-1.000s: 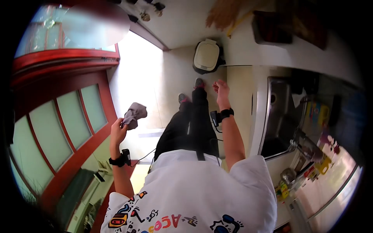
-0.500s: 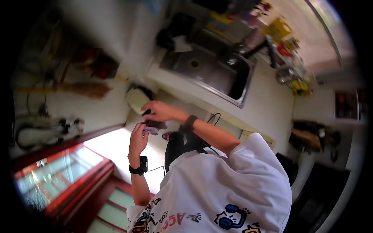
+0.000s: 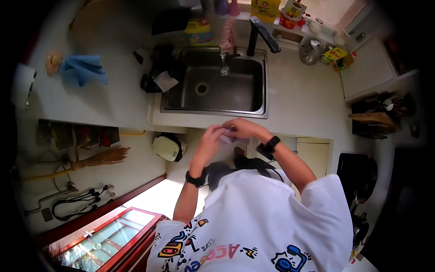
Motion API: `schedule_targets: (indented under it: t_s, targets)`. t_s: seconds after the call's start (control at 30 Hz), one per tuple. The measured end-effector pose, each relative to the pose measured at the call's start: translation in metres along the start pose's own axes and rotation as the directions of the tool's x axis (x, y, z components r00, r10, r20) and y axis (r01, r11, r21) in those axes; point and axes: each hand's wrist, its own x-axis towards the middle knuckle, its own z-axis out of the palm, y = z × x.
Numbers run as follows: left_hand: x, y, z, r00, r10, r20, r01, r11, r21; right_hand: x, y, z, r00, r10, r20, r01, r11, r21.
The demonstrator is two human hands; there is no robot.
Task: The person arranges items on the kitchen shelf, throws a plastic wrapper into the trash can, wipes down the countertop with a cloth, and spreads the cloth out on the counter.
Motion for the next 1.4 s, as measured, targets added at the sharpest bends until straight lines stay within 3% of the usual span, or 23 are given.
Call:
schedule_targets:
  t_s: [0.2,0.33,0.4,0.47,0.5,0.53,0.6,0.63,0.67,0.77,0.87,0.9,1.0,1.03,1.13,1.2,1.27,1.33,1.4]
  targets:
    - [0.057,0.049,0.066,0.943,0.276,0.184,-0.292,0.954,0.064,-0.106,0.024,-0.041,0.902,-0.018,-0.431,-0.054,0.987,-0.154]
    - [0.079,0.134,0.038,0.901,0.424,0.092,-0.431,0.899,0.074,-0.150,0.076,-0.075,0.673,0.002,-0.739,-0.257,0.938,-0.232]
    - [0.069,0.185,-0.010,0.793,0.606,-0.071,-0.594,0.793,0.136,-0.160,0.129,-0.088,0.552,-0.079,-0.830,-0.366,0.872,-0.326]
    - [0.041,0.232,-0.062,0.668,0.722,-0.181,-0.703,0.692,0.164,-0.168,0.197,-0.092,0.590,0.068,-0.805,-0.524,0.790,-0.317]
    - [0.028,0.246,-0.073,0.576,0.762,-0.295,-0.773,0.626,0.108,-0.168,0.233,-0.090,0.600,0.143,-0.787,-0.595,0.738,-0.319]
    - [0.022,0.256,-0.082,0.397,0.835,-0.381,-0.844,0.495,0.207,-0.165,0.273,-0.084,0.607,0.196,-0.770,-0.592,0.757,-0.274]
    - [-0.010,0.298,-0.105,0.721,0.625,-0.300,-0.581,0.781,0.232,-0.162,0.335,-0.063,0.631,0.304,-0.714,-0.590,0.785,-0.187]
    - [-0.027,0.319,-0.117,0.841,0.484,-0.242,-0.416,0.864,0.283,-0.160,0.341,-0.060,0.620,0.316,-0.718,-0.619,0.759,-0.200]
    - [-0.030,0.334,-0.115,0.891,0.375,-0.254,-0.282,0.898,0.337,-0.157,0.346,-0.058,0.608,0.322,-0.725,-0.645,0.734,-0.215]
    - [-0.034,0.340,-0.108,0.864,0.323,-0.387,-0.173,0.911,0.375,-0.145,0.364,-0.058,0.595,0.292,-0.749,-0.675,0.687,-0.269]
    - [-0.036,0.348,-0.105,0.867,0.249,-0.430,-0.060,0.911,0.407,-0.141,0.375,-0.066,0.614,0.305,-0.728,-0.691,0.653,-0.310]
    - [-0.041,0.352,-0.112,0.904,0.213,-0.370,-0.039,0.904,0.425,-0.137,0.372,-0.072,0.616,0.313,-0.723,-0.695,0.648,-0.312]
    - [-0.041,0.352,-0.111,0.860,0.271,-0.432,-0.033,0.875,0.484,-0.126,0.367,-0.085,0.613,0.338,-0.714,-0.717,0.618,-0.323]
    - [-0.033,0.362,-0.097,0.783,0.197,-0.590,0.087,0.904,0.418,-0.127,0.366,-0.084,0.615,0.343,-0.710,-0.720,0.612,-0.329]
    - [-0.047,0.372,-0.104,0.866,0.169,-0.471,0.060,0.899,0.433,-0.125,0.371,-0.084,0.645,0.317,-0.696,-0.715,0.572,-0.402]
    - [-0.040,0.331,-0.111,0.728,0.544,-0.417,-0.266,0.785,0.559,-0.127,0.374,-0.088,0.646,0.298,-0.703,-0.713,0.564,-0.417]
    - [-0.033,0.320,-0.113,0.634,0.646,-0.426,-0.307,0.716,0.627,-0.126,0.370,-0.083,0.630,0.295,-0.718,-0.710,0.592,-0.380]
    - [-0.040,0.336,-0.102,0.664,0.513,-0.544,-0.087,0.776,0.625,-0.126,0.354,-0.085,0.627,0.335,-0.703,-0.717,0.602,-0.353]
    - [-0.033,0.354,-0.107,0.731,0.434,-0.526,-0.036,0.795,0.606,-0.126,0.355,-0.085,0.630,0.350,-0.693,-0.717,0.605,-0.347]
